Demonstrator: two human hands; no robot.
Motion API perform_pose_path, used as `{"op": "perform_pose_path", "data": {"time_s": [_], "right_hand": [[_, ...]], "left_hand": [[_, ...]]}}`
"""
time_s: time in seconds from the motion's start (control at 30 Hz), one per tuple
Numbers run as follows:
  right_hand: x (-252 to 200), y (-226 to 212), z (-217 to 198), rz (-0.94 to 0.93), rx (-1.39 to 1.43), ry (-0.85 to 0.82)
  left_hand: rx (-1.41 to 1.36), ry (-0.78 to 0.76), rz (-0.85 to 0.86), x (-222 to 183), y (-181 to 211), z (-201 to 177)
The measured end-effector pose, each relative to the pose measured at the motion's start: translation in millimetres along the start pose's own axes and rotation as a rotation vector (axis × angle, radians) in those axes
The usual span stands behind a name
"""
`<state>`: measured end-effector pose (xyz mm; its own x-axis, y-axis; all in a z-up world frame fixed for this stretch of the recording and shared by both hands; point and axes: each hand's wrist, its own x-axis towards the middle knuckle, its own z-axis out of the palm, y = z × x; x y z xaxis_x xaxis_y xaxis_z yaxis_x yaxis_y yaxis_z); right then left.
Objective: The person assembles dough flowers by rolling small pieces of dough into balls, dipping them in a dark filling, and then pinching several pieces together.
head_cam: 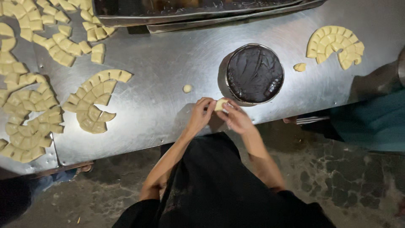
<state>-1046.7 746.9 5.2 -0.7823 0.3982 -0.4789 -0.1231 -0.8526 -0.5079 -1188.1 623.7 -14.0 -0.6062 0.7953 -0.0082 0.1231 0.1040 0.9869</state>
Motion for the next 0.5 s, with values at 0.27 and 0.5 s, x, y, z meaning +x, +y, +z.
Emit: {"op": "perform_pose_path", "data": {"time_s": [0.27, 0.5], "right_hand": [[42, -77, 0, -0.767, -1.763, 0.188], [87, -63, -51, -0.408, -1.188, 0.217]], "left_hand": [[-0.085, 0.119, 0.005, 4, 14, 0], [-0.045, 0.221, -0.036, -10, 10, -17]]}}
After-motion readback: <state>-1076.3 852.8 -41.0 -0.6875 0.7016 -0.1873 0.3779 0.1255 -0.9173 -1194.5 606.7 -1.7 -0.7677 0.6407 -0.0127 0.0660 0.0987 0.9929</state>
